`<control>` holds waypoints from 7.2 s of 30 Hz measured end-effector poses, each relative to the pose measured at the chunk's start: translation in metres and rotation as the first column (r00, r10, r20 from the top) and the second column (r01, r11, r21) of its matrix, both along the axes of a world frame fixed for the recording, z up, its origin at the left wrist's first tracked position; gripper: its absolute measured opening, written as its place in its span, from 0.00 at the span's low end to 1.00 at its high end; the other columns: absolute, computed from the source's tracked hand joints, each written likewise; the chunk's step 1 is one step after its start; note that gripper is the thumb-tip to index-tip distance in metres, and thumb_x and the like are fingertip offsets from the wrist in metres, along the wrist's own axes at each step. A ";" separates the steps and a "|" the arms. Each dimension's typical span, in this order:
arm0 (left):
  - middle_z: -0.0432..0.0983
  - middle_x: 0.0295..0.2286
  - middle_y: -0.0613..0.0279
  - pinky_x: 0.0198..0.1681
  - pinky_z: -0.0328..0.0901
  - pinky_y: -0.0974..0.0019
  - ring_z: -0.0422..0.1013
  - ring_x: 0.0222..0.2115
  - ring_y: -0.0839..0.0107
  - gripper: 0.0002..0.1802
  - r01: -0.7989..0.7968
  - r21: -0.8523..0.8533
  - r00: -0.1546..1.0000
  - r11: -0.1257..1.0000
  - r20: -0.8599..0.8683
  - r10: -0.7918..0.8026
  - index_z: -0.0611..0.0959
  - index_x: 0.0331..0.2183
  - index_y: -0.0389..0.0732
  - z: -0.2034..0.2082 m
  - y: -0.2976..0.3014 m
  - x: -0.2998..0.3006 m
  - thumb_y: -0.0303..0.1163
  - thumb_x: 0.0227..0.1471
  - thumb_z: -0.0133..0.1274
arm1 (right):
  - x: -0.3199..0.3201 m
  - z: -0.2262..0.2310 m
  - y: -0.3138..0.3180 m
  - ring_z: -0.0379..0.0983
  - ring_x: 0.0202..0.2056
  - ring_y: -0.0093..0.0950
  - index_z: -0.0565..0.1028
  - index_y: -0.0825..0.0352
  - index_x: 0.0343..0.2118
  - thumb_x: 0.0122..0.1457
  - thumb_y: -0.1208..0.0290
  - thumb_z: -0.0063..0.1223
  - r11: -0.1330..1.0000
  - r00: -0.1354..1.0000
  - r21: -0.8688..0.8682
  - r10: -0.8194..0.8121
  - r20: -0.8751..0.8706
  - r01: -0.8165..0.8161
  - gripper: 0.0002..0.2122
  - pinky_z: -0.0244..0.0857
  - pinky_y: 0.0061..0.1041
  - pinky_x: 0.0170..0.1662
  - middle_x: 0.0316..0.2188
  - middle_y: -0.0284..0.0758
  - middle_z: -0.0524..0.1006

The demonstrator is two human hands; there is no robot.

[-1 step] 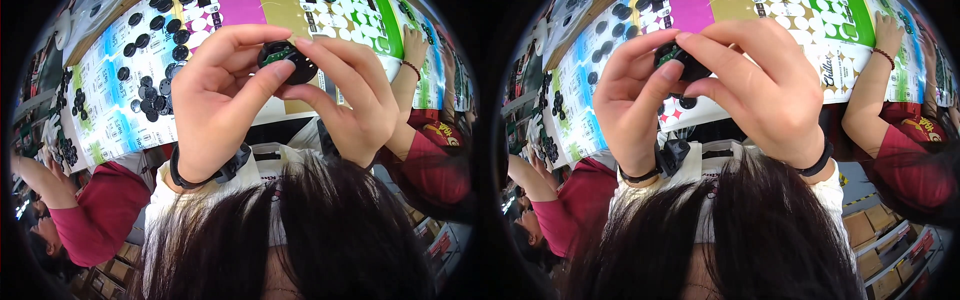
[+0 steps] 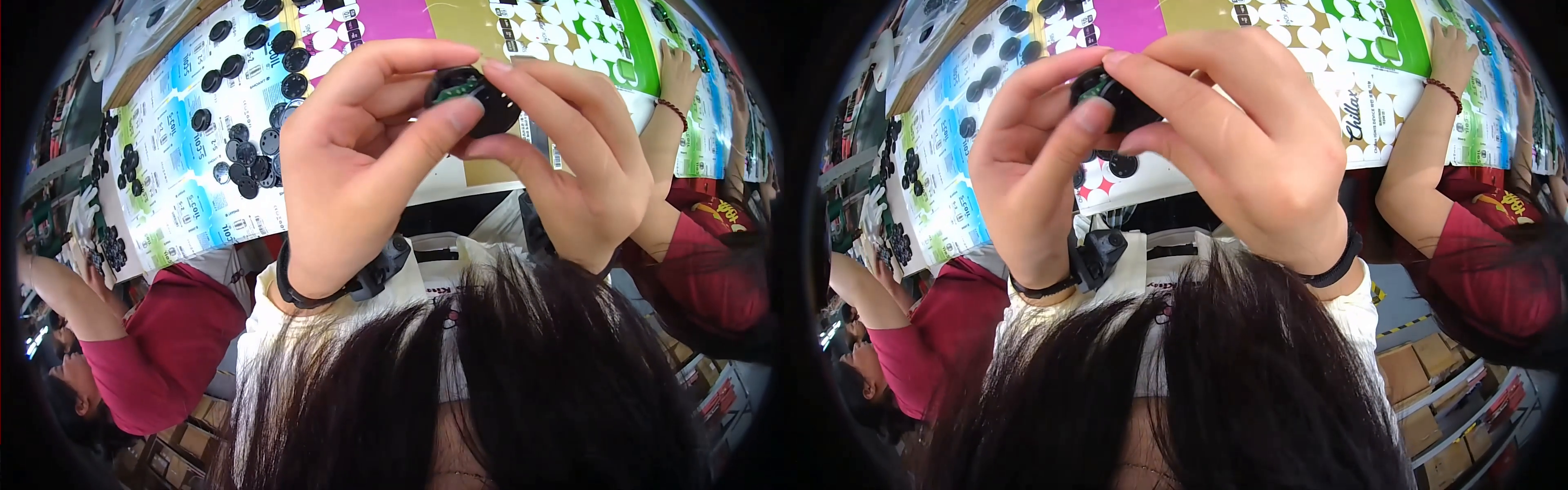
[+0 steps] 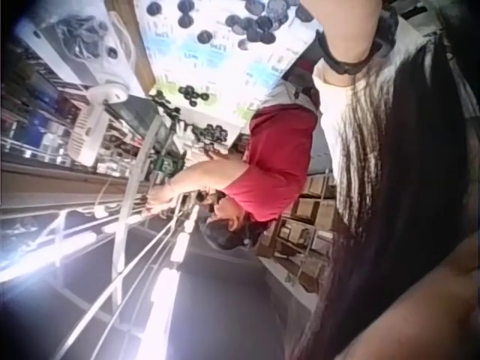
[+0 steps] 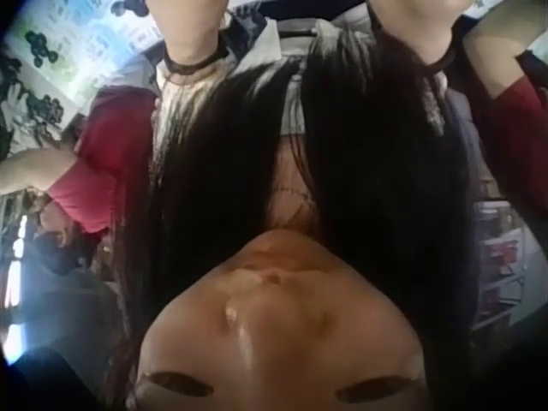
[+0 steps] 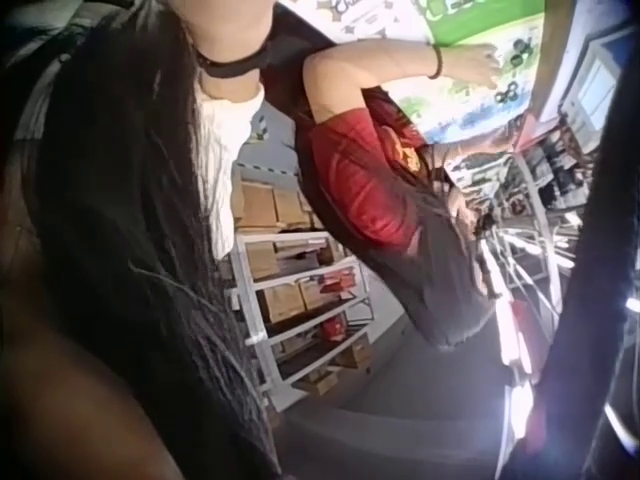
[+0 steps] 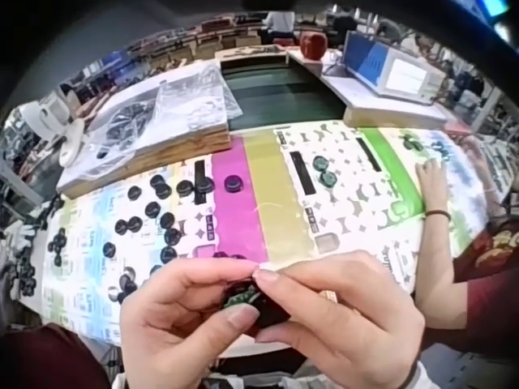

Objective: The person picks up a circuit board and a black plastic housing, fits the board into the housing, and presses a black plastic cover onto the assembly before placing the unit on the table.

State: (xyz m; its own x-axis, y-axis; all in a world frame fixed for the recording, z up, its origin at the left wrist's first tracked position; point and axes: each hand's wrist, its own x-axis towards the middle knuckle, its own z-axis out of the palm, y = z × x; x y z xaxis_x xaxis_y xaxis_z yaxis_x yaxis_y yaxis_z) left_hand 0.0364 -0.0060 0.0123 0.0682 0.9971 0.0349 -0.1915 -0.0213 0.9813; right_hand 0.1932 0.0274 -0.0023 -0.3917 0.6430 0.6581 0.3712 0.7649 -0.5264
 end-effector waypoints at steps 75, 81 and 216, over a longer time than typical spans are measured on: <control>0.63 0.43 0.49 0.44 0.58 0.63 0.64 0.40 0.53 0.21 -0.185 0.088 -0.059 0.979 -0.995 0.079 0.70 0.43 0.40 -0.095 0.089 -0.298 0.25 0.42 0.41 | 0.040 -0.111 0.203 0.39 0.56 0.44 0.47 0.58 0.55 0.51 0.54 0.42 0.971 0.703 -0.131 -0.048 0.709 0.198 0.30 0.39 0.36 0.55 0.55 0.46 0.44; 0.64 0.42 0.46 0.43 0.58 0.62 0.64 0.39 0.51 0.20 -0.100 0.071 0.139 0.992 -0.987 0.084 0.70 0.42 0.39 -0.077 0.089 -0.264 0.26 0.43 0.42 | -0.020 -0.084 0.114 0.41 0.56 0.44 0.51 0.59 0.54 0.49 0.57 0.46 0.989 0.685 -0.145 0.116 0.719 -0.015 0.30 0.38 0.35 0.56 0.55 0.42 0.47; 0.61 0.44 0.45 0.46 0.56 0.63 0.61 0.43 0.52 0.20 0.008 0.352 -0.066 0.936 -0.934 0.352 0.69 0.44 0.41 -0.120 0.082 -0.235 0.30 0.44 0.46 | -0.092 -0.074 0.035 0.67 0.30 0.37 0.66 0.71 0.30 0.39 0.83 0.50 0.926 0.865 -0.321 0.319 0.388 -0.198 0.11 0.63 0.29 0.30 0.28 0.40 0.67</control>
